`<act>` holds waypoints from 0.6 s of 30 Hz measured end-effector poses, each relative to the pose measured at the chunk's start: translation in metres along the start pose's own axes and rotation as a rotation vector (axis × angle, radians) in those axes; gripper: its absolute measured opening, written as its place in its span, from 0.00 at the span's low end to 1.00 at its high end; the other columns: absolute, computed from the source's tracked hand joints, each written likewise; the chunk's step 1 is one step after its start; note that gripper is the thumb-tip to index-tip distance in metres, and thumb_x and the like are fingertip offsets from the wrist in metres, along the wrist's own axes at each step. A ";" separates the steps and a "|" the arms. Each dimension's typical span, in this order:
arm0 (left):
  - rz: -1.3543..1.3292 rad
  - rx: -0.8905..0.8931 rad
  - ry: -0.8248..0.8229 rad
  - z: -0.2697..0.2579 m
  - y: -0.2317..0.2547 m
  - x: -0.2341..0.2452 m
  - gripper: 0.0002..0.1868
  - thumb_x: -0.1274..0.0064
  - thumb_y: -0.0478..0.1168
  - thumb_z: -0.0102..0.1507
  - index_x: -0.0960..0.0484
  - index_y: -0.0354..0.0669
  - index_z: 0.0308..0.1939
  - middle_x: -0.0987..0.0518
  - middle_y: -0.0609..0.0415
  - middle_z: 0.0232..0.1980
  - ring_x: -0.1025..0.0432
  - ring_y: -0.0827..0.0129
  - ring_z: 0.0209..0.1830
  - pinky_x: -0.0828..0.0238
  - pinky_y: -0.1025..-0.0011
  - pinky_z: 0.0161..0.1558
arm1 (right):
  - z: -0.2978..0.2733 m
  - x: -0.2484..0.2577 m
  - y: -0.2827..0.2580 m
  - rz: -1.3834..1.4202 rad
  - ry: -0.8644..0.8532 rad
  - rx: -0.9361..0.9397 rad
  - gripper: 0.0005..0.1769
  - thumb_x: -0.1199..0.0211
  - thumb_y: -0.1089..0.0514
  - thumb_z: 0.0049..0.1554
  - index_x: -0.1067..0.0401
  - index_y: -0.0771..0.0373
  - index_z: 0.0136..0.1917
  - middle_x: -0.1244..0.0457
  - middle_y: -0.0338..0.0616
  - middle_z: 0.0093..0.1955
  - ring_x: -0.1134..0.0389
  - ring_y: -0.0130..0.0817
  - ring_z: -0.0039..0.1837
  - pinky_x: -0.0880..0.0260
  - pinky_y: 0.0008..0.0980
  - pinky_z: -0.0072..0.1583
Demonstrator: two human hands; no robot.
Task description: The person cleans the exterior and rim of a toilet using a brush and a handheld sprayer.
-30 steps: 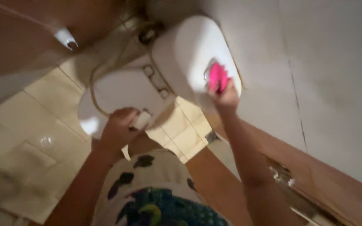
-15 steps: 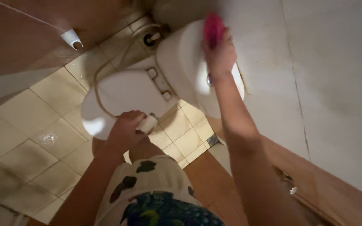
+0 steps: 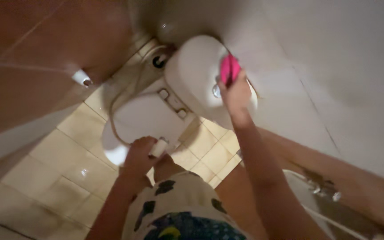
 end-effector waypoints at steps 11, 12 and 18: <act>0.053 -0.221 -0.056 -0.018 0.055 0.023 0.55 0.23 0.41 0.16 0.21 0.35 0.49 0.26 0.34 0.53 0.35 0.33 0.55 0.39 0.42 0.55 | 0.031 -0.035 0.004 -0.038 -0.119 0.105 0.41 0.24 0.43 0.51 0.40 0.65 0.67 0.33 0.62 0.54 0.30 0.61 0.53 0.29 0.53 0.53; 0.016 -0.120 -0.052 -0.014 0.049 0.021 0.44 0.25 0.38 0.28 0.21 0.38 0.50 0.25 0.38 0.52 0.33 0.39 0.55 0.36 0.48 0.56 | 0.030 -0.021 0.017 0.027 -0.045 0.139 0.42 0.26 0.46 0.52 0.41 0.65 0.70 0.32 0.61 0.54 0.30 0.61 0.54 0.28 0.51 0.55; 0.016 0.038 -0.118 -0.009 0.044 0.014 0.33 0.28 0.35 0.37 0.21 0.39 0.47 0.22 0.43 0.47 0.30 0.45 0.52 0.33 0.54 0.52 | -0.083 0.047 0.106 0.027 -0.050 -0.329 0.41 0.24 0.39 0.54 0.39 0.65 0.66 0.32 0.62 0.53 0.28 0.59 0.52 0.29 0.51 0.54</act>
Point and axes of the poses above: each hand's wrist, its own z-axis towards the middle knuckle, its own x-axis out of the back of the hand, y = z × x, the point moved 6 cm from there along z, towards the middle knuckle
